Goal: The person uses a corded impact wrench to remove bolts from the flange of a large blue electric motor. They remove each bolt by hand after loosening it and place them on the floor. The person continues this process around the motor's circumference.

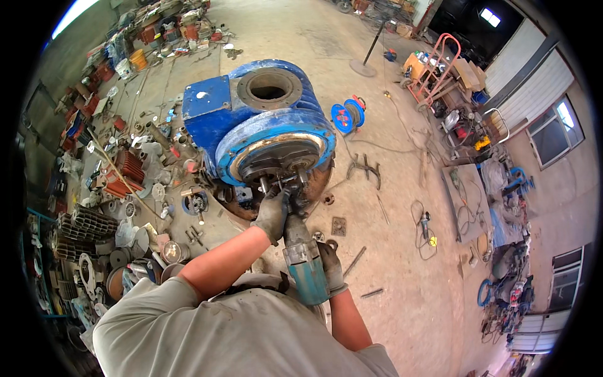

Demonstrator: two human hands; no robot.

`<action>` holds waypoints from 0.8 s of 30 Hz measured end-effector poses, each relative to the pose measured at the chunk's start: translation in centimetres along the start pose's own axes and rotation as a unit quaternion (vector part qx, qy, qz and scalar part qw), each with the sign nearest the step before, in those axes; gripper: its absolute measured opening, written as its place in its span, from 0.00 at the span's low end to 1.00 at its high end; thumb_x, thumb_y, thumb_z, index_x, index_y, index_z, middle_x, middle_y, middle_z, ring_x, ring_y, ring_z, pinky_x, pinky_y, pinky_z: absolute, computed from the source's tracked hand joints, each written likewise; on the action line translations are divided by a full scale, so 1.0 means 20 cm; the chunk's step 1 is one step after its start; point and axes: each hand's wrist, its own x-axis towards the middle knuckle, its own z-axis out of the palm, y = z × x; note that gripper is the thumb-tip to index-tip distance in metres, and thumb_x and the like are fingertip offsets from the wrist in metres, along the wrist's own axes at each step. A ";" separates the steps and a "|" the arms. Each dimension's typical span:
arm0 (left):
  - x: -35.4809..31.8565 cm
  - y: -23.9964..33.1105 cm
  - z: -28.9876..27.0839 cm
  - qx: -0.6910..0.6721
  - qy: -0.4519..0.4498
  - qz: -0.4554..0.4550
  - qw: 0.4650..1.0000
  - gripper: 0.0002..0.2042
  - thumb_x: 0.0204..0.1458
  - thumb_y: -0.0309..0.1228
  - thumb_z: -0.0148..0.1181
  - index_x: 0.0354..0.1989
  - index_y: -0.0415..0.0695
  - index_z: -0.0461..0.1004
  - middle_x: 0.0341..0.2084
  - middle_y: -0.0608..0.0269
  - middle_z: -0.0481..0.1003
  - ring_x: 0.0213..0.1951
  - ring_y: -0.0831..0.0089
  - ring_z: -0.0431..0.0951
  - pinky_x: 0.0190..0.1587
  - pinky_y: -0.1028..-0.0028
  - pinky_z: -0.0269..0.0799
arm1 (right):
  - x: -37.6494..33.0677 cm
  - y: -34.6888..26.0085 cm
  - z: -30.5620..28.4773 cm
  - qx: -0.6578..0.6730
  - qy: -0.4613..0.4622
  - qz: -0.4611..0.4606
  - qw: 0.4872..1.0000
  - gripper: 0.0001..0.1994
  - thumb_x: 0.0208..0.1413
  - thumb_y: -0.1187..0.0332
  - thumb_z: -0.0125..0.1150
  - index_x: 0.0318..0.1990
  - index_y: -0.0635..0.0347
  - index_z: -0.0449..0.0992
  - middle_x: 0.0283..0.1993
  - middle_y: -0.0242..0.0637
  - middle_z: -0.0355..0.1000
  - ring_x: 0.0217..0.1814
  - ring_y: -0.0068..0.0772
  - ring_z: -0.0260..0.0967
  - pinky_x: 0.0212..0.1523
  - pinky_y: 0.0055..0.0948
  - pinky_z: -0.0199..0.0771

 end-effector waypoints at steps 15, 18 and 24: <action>-0.06 -0.40 -0.15 -0.023 0.073 -0.043 0.996 0.10 0.75 0.33 0.44 0.52 0.43 0.70 0.28 0.54 0.79 0.23 0.64 0.77 0.30 0.61 0.82 | -0.29 0.02 -0.06 -0.124 -0.035 0.026 0.991 0.28 0.55 0.64 0.66 0.63 0.65 0.75 0.60 0.53 0.76 0.62 0.57 0.74 0.62 0.47 0.77; -0.01 -0.50 -0.28 -0.057 0.098 -0.062 0.992 0.10 0.76 0.35 0.43 0.53 0.44 0.69 0.27 0.55 0.77 0.22 0.62 0.77 0.29 0.59 0.82 | -0.31 0.10 0.00 0.067 -0.057 0.151 0.985 0.25 0.59 0.64 0.62 0.64 0.64 0.74 0.59 0.48 0.77 0.60 0.47 0.75 0.61 0.41 0.78; 0.09 -0.59 -0.61 -0.134 0.152 -0.056 0.978 0.10 0.76 0.37 0.43 0.55 0.48 0.69 0.26 0.56 0.75 0.21 0.61 0.75 0.29 0.54 0.82 | -0.10 -0.10 0.16 0.234 -0.101 0.287 0.923 0.20 0.74 0.60 0.53 0.65 0.61 0.74 0.57 0.38 0.78 0.58 0.29 0.75 0.58 0.31 0.79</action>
